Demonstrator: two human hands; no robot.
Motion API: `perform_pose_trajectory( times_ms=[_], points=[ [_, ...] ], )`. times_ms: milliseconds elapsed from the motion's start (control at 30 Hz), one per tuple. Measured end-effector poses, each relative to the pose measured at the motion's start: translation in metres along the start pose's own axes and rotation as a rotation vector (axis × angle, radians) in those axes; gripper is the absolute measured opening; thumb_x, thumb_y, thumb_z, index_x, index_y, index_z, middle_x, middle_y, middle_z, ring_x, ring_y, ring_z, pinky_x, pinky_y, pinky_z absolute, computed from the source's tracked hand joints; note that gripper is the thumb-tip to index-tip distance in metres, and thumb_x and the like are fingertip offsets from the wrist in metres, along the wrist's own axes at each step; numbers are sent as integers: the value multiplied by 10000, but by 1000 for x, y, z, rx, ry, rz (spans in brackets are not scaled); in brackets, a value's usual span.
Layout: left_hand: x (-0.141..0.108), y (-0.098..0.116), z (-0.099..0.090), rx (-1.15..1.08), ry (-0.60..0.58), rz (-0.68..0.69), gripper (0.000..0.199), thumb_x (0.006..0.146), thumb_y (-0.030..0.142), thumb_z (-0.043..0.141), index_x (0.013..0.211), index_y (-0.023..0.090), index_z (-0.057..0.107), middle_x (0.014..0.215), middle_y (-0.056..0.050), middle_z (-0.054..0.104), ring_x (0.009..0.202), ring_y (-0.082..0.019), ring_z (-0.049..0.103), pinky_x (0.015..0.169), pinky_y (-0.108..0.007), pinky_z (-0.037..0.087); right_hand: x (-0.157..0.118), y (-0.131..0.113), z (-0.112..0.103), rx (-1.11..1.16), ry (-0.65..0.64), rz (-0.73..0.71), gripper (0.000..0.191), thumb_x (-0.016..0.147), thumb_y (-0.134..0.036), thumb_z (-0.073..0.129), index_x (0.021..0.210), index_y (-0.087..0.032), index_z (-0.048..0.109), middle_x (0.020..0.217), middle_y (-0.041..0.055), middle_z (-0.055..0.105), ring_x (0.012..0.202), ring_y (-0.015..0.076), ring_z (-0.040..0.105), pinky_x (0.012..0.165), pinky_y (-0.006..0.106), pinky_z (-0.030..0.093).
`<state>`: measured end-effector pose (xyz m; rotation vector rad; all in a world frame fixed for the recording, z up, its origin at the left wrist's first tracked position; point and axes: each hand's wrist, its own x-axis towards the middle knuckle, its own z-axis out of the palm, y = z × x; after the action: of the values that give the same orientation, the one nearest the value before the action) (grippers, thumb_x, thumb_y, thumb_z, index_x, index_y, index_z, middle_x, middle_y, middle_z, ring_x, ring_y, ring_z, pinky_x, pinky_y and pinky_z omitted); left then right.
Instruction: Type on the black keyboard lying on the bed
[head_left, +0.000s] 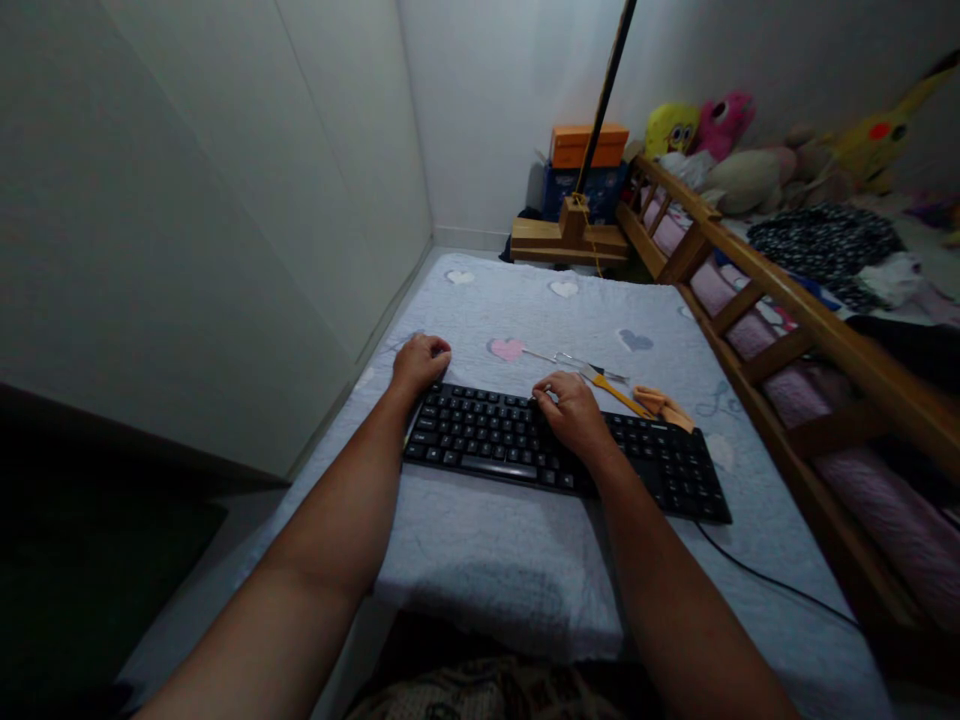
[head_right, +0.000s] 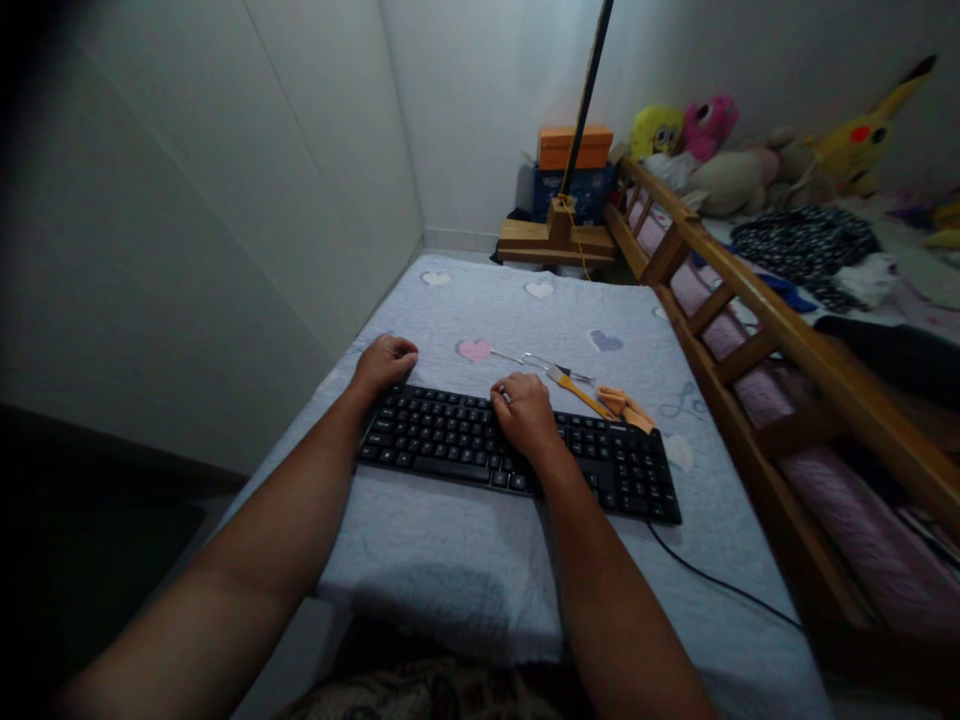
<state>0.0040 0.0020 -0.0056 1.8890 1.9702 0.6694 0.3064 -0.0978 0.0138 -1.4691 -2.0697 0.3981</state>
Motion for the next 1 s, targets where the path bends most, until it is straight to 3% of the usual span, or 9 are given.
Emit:
perform_pose_trajectory(
  times_ms=[600,1000],
  points=[
    [-2,2,-3,-7,-8,-3,227,931,258,705,1076,221,876,1165,-95,751,1087,-260,720,1051,-373,572,-2,-7,-6,-7,-37,-34,184,974,-143,684,867,-238,799,965,80,804,993,272,675,972,401,492],
    [-2,2,-2,12,-16,-3,252,942,250,689,1107,207,875,1200,-108,758,1121,-270,732,1089,-387,573,-2,-9,-3,6,-60,-44,174,1008,-151,690,912,-233,810,1016,93,811,1032,278,680,997,418,490]
  ],
)
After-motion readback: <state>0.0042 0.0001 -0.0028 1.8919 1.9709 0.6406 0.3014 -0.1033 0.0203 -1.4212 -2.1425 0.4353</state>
